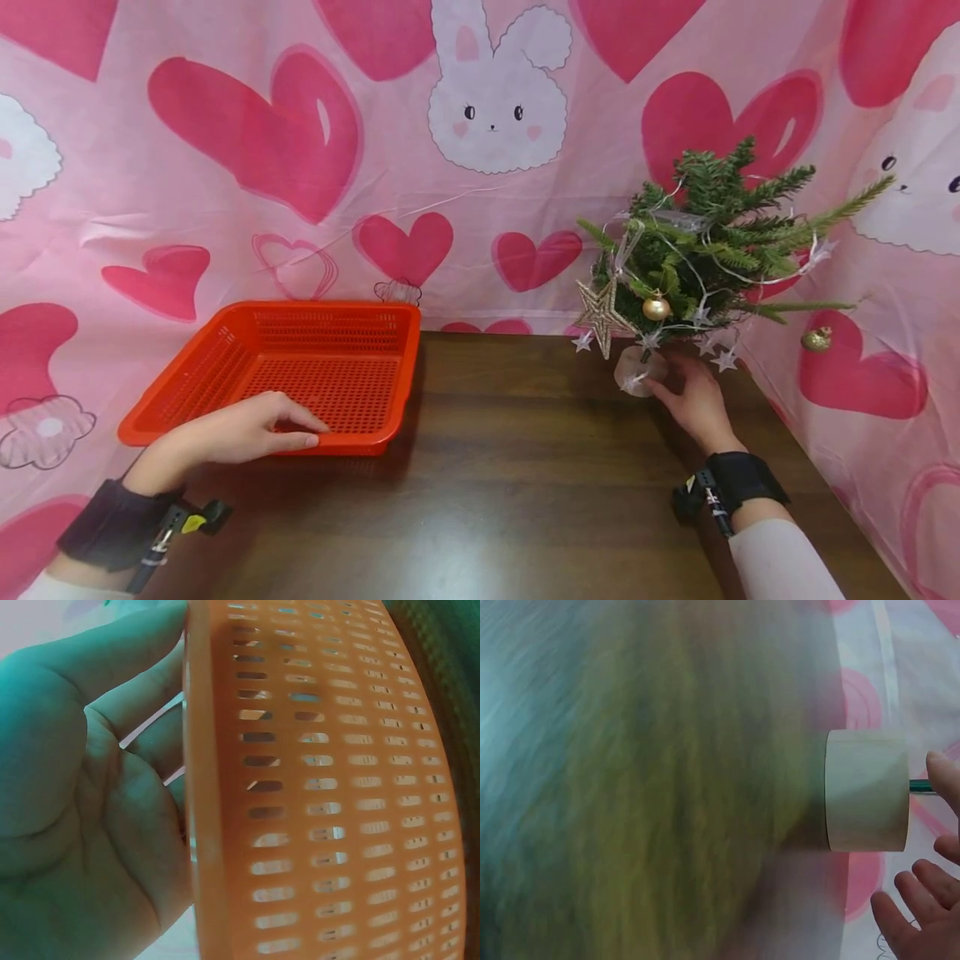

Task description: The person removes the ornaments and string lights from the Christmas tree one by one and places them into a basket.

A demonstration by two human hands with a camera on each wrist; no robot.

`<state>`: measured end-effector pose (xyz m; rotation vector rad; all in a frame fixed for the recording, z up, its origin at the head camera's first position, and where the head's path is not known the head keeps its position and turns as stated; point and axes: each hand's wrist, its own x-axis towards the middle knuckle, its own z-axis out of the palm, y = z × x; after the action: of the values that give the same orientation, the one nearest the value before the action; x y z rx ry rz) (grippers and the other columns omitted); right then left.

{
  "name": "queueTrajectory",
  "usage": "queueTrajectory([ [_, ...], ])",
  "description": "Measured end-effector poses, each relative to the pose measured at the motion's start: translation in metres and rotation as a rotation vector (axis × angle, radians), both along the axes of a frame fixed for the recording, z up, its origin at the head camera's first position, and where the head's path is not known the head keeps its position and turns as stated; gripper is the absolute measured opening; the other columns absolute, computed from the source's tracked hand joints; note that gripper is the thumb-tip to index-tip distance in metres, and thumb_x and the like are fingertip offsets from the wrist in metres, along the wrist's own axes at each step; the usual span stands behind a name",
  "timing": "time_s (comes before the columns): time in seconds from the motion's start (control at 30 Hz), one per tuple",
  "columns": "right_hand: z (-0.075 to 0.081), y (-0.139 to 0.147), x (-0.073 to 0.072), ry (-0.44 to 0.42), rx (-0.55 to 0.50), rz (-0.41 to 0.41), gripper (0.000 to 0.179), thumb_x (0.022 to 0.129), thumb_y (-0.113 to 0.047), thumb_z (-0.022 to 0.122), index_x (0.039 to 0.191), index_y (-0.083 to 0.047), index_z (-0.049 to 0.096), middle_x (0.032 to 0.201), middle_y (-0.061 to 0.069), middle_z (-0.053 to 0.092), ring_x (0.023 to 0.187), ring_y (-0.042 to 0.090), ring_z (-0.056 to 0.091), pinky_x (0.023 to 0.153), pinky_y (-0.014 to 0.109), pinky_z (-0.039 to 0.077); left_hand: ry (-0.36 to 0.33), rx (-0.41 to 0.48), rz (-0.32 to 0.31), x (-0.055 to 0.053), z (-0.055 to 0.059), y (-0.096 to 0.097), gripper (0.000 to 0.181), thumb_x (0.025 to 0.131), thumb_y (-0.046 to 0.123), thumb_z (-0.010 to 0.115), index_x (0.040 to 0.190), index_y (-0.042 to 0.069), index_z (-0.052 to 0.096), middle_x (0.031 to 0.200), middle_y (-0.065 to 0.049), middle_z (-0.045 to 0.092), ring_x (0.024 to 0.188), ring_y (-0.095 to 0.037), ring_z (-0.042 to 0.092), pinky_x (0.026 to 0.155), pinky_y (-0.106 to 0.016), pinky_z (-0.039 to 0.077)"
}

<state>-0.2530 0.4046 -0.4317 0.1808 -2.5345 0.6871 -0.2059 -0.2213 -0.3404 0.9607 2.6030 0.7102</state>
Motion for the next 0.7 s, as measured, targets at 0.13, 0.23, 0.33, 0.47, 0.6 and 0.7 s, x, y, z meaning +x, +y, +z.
queueTrajectory([
  [0.13, -0.001, -0.001, -0.007, -0.035, -0.046, 0.002, 0.052, 0.085, -0.009, 0.072, 0.128, 0.011, 0.05, 0.12, 0.039, 0.057, 0.107, 0.056, 0.055, 0.088, 0.064, 0.041, -0.005, 0.051, -0.019, 0.0, -0.003, -0.004, 0.027, 0.093, 0.034, 0.067, 0.117, 0.025, 0.074, 0.103, 0.007, 0.075, 0.081, -0.002, 0.057, 0.073, -0.023, 0.051],
  [0.23, -0.002, -0.001, -0.012, -0.052, -0.055, -0.001, 0.052, 0.087, -0.011, 0.069, 0.13, 0.012, 0.048, 0.126, 0.04, 0.053, 0.113, 0.058, 0.051, 0.092, 0.066, 0.039, -0.023, 0.1, -0.039, 0.0, -0.005, -0.005, 0.027, 0.093, 0.033, 0.066, 0.117, 0.024, 0.074, 0.102, 0.003, 0.076, 0.08, -0.002, 0.058, 0.072, -0.023, 0.052],
  [0.33, -0.003, -0.001, -0.015, -0.091, -0.085, 0.006, 0.052, 0.09, -0.011, 0.066, 0.132, 0.011, 0.047, 0.13, 0.04, 0.051, 0.116, 0.058, 0.049, 0.093, 0.065, 0.038, -0.045, 0.128, -0.042, 0.0, -0.008, -0.006, 0.027, 0.094, 0.033, 0.066, 0.118, 0.023, 0.074, 0.103, 0.002, 0.076, 0.081, -0.003, 0.06, 0.074, -0.025, 0.054],
  [0.47, -0.006, 0.0, -0.017, -0.162, -0.135, 0.021, 0.052, 0.093, -0.013, 0.063, 0.136, 0.01, 0.046, 0.13, 0.038, 0.053, 0.115, 0.053, 0.053, 0.087, 0.05, 0.042, -0.075, 0.138, -0.016, 0.0, -0.011, -0.006, 0.027, 0.093, 0.031, 0.067, 0.118, 0.024, 0.074, 0.102, 0.002, 0.076, 0.081, -0.006, 0.061, 0.074, -0.026, 0.054],
  [0.6, -0.01, 0.001, -0.018, -0.212, -0.157, 0.035, 0.054, 0.095, -0.014, 0.061, 0.139, 0.01, 0.043, 0.131, 0.038, 0.052, 0.115, 0.052, 0.052, 0.088, 0.05, 0.043, -0.09, 0.157, -0.025, -0.001, -0.014, -0.006, 0.026, 0.093, 0.027, 0.068, 0.118, 0.023, 0.074, 0.102, 0.002, 0.076, 0.081, -0.006, 0.06, 0.072, -0.026, 0.053],
  [0.7, -0.011, 0.001, -0.019, -0.22, -0.159, 0.039, 0.054, 0.095, -0.014, 0.061, 0.14, 0.011, 0.042, 0.133, 0.04, 0.049, 0.118, 0.054, 0.049, 0.093, 0.062, 0.04, -0.083, 0.175, -0.045, -0.002, -0.015, -0.006, 0.026, 0.093, 0.025, 0.067, 0.119, 0.022, 0.073, 0.103, 0.0, 0.076, 0.081, -0.006, 0.06, 0.072, -0.025, 0.053],
])
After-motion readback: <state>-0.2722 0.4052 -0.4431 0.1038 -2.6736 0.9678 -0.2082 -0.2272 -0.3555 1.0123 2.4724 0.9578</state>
